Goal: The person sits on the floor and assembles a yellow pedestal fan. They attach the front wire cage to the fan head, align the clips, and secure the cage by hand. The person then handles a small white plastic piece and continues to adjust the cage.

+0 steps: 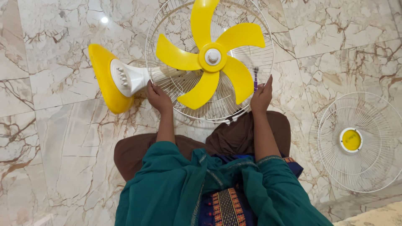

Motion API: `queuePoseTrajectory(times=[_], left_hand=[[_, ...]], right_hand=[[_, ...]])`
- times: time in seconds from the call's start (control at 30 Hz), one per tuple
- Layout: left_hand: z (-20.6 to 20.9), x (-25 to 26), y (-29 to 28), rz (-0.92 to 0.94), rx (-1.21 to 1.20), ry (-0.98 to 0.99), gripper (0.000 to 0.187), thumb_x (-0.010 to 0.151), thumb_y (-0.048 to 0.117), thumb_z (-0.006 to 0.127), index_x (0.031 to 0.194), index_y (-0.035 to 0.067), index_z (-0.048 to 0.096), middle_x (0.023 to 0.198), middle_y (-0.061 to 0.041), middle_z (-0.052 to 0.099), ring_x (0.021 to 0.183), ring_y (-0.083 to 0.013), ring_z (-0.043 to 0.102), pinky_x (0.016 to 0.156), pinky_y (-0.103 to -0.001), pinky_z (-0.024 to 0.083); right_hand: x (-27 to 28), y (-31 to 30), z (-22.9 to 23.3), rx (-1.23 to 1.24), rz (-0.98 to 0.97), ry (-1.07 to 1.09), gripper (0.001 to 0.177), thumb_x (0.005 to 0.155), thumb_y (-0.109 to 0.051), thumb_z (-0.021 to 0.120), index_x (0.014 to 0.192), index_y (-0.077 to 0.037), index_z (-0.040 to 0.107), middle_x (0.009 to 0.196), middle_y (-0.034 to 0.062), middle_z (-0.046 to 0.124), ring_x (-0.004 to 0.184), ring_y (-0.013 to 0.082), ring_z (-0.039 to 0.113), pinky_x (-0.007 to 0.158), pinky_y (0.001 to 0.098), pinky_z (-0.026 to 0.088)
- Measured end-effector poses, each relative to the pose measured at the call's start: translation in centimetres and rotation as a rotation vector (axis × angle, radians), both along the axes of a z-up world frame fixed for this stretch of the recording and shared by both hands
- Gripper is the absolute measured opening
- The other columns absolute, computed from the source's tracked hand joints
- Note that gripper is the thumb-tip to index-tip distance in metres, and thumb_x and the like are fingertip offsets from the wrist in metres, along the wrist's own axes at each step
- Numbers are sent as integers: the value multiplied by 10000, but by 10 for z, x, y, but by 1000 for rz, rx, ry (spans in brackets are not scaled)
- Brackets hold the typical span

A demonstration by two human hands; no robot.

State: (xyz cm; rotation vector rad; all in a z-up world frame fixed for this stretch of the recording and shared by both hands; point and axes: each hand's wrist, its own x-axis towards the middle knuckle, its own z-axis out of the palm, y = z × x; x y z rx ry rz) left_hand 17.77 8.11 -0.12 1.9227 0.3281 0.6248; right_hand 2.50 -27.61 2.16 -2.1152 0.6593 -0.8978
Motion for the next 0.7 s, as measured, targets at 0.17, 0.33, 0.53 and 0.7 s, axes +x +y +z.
queuePoseTrajectory(times=[0.17,0.33,0.53,0.7], left_hand=[[-9,-3,27,-158,-531,178,294,998,96,620,1265,-21,656,926,-42,678,747,-108,606,664,-262,503],[-27,-16,43,-172,-578,213,209,982,55,640,1152,-65,658,836,-33,646,665,-83,577,603,-247,477],[-41,-11,60,-192,-821,326,184,980,24,641,1135,-70,677,804,-35,624,611,-87,527,529,-252,411],[-29,7,74,-11,-1018,423,240,949,-18,645,1179,-64,593,828,-51,642,557,-103,517,467,-265,365]], right_hand=[[-16,-5,-15,87,5,-31,533,1056,-16,531,1575,-12,411,1146,155,658,885,186,649,771,313,538],[-47,0,-4,421,25,68,568,987,-26,579,1534,-44,425,997,87,691,666,167,637,603,295,524],[-71,10,24,277,80,311,404,998,-46,582,1365,-8,417,956,155,705,686,254,720,649,373,555],[-67,-4,5,17,87,360,318,951,-70,642,1176,15,433,928,238,689,783,395,694,721,483,530]])
